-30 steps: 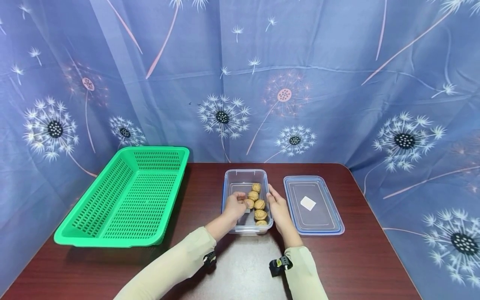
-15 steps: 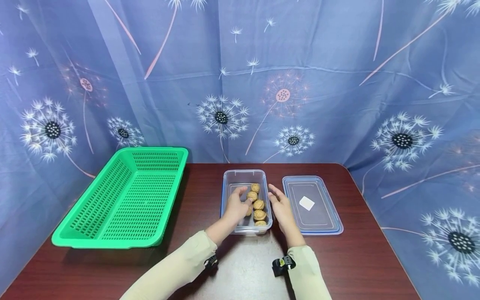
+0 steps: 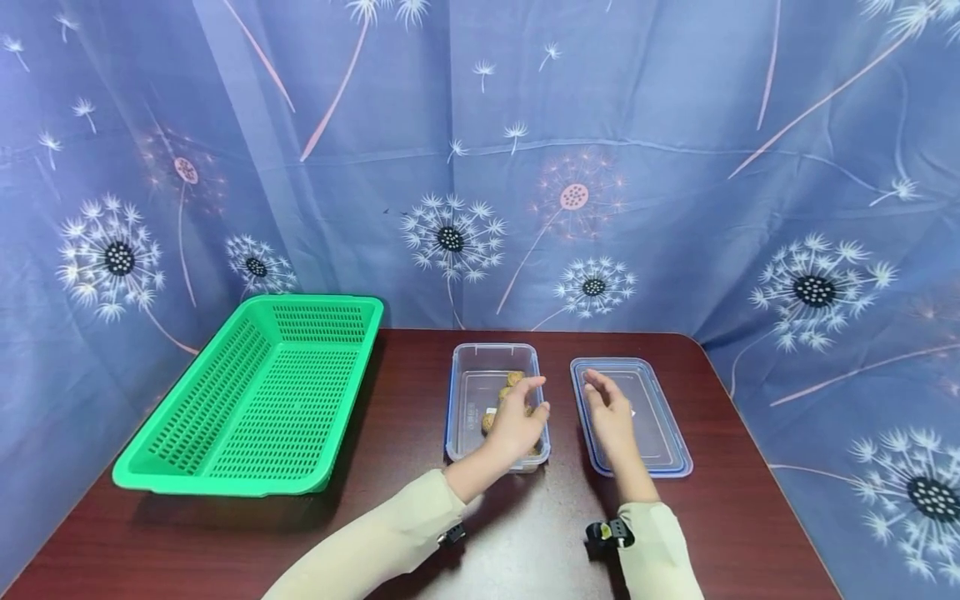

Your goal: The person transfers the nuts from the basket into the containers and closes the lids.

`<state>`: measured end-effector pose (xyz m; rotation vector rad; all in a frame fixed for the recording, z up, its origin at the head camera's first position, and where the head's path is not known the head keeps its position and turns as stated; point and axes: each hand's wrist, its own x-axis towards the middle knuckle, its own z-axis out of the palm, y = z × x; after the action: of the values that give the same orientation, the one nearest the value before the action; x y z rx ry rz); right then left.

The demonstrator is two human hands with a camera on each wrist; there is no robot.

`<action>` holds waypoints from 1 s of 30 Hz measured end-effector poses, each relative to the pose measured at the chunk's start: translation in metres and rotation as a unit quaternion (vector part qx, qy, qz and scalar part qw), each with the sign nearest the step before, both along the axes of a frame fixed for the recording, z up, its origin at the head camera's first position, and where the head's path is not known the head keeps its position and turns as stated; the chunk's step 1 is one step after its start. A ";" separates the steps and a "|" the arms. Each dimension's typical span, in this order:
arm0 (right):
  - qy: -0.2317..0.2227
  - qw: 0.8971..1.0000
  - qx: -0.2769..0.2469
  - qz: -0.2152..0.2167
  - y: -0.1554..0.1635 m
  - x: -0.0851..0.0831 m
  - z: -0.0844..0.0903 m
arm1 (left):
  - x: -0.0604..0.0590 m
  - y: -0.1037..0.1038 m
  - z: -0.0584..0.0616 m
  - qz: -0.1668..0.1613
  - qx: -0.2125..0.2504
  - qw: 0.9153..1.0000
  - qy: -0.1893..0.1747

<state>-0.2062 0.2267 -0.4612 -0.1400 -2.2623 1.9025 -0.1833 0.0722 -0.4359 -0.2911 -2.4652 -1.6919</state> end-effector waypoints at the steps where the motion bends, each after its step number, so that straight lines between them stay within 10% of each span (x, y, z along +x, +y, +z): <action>1: -0.002 1.000 0.006 -0.008 0.005 0.000 0.000 | 0.001 0.004 0.000 -0.005 -0.005 1.000 0.001; 13: -0.038 0.987 0.123 -0.098 0.065 0.014 0.002 | 0.020 0.055 -0.004 -0.073 -0.077 0.991 -0.085; 30: -0.168 0.973 0.150 -0.053 0.104 0.024 -0.005 | 0.022 0.080 -0.031 -0.001 -0.011 0.971 -0.239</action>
<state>-0.1819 0.3309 -0.4667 -0.5654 -2.6669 1.5561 -0.1615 0.1521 -0.4672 0.1338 -2.8053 -1.9206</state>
